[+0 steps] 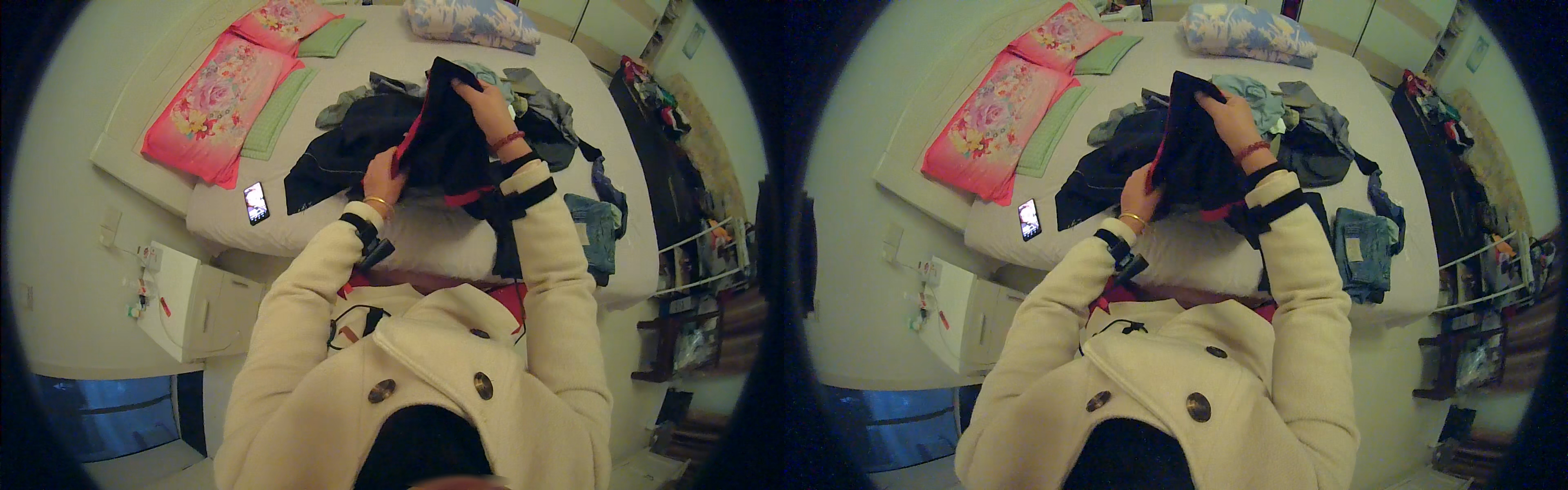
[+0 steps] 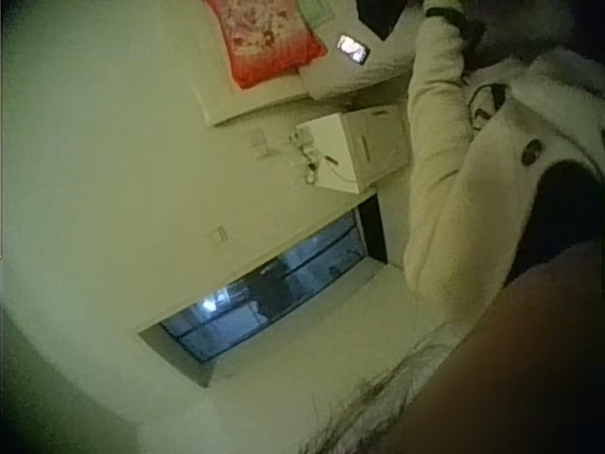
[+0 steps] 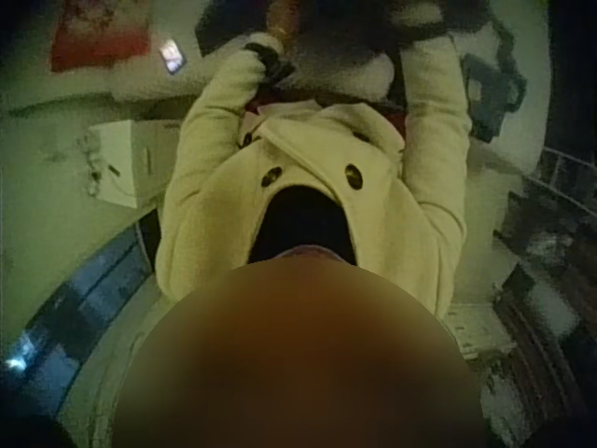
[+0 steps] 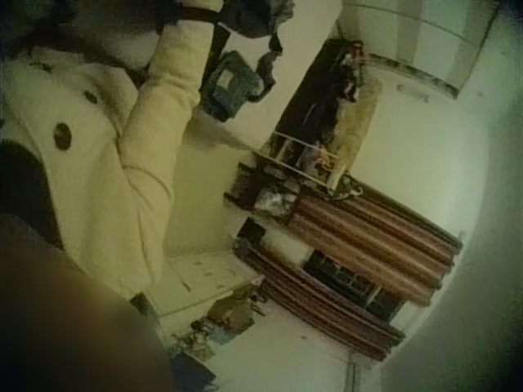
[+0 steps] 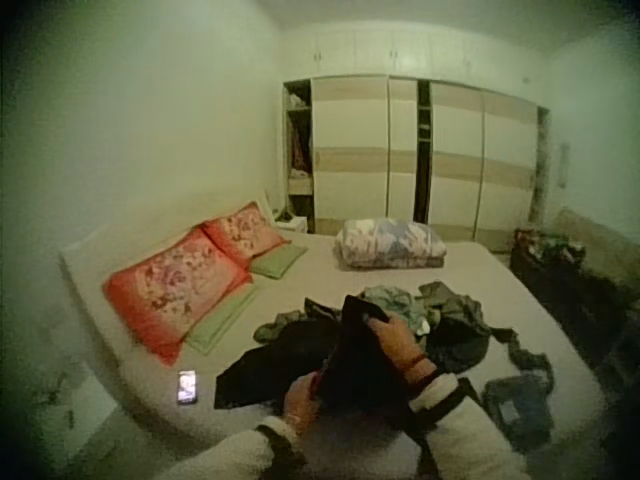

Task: The person folds several garments on a bed, including a pair of black pants, a pair of blue jeans, and a black long-sleeved shirt. Each item is laid flat, smoothed, and folded into a compact rectangle before being stacked.

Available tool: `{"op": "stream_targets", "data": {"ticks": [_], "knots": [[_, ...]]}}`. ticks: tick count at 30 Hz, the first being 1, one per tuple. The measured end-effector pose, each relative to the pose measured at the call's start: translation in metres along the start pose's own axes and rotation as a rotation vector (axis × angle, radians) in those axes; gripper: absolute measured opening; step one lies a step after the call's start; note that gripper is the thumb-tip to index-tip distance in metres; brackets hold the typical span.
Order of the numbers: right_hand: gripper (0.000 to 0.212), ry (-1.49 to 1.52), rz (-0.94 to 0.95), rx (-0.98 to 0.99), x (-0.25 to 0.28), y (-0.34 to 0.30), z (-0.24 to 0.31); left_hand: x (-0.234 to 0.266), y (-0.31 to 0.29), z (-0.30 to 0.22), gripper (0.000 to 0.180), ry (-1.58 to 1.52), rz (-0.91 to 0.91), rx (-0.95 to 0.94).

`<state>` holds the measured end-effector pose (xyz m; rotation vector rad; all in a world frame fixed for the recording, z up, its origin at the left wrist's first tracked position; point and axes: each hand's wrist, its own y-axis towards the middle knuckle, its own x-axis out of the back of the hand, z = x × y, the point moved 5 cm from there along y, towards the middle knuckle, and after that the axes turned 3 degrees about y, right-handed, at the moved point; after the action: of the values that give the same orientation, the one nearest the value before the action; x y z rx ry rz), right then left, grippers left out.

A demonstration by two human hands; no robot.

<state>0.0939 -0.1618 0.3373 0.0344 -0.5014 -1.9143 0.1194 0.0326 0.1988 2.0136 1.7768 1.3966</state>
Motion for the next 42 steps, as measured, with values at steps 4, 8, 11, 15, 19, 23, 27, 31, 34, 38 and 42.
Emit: {"op": "stream_targets", "data": {"ticks": [4, 8, 11, 15, 19, 23, 27, 31, 34, 38, 42], "knots": [[0.037, 0.168, -0.052, -0.067, 0.029, 0.002, 0.019, 0.013, 0.048, 0.026, 0.020, -0.102, -0.017, 0.113], [0.037, 0.178, -0.090, -0.075, 0.070, 0.003, 0.030, 0.070, 0.144, 0.013, 0.025, -0.061, -0.035, 0.002], [0.037, 0.100, -0.088, -0.044, 0.087, 0.011, 0.034, 0.107, 0.216, -0.026, 0.025, 0.001, 0.068, -0.097], [0.039, 0.094, -0.062, -0.044, 0.113, 0.021, 0.049, 0.143, 0.244, -0.098, 0.037, -0.293, 0.401, -0.201], [0.039, -0.029, -0.143, 0.153, 0.135, 0.032, 0.084, 0.153, 0.226, -0.148, 0.043, -0.160, 0.870, -0.120], [0.039, -0.128, -0.236, 0.328, 0.129, 0.044, 0.094, 0.158, 0.218, -0.176, 0.039, -0.452, 0.933, -0.095], [0.040, -0.327, -0.305, 0.527, 0.106, 0.021, 0.071, 0.161, 0.231, -0.175, 0.038, -0.520, 0.771, -0.004], [0.035, -0.124, -0.220, 0.504, 0.079, -0.030, 0.043, 0.162, 0.241, -0.168, 0.038, -0.541, 0.669, 0.063], [0.034, -0.303, -0.139, 0.530, 0.054, -0.073, 0.027, 0.167, 0.246, -0.164, 0.038, -0.534, 0.628, 0.095], [0.042, -0.352, -0.172, 0.453, 0.034, -0.067, -0.003, 0.179, 0.253, -0.162, 0.037, -0.510, 0.572, 0.131], [0.046, 0.014, 0.249, -0.006, 0.013, -0.040, -0.035, 0.200, 0.257, -0.163, 0.037, -0.459, 0.530, 0.161]]}}
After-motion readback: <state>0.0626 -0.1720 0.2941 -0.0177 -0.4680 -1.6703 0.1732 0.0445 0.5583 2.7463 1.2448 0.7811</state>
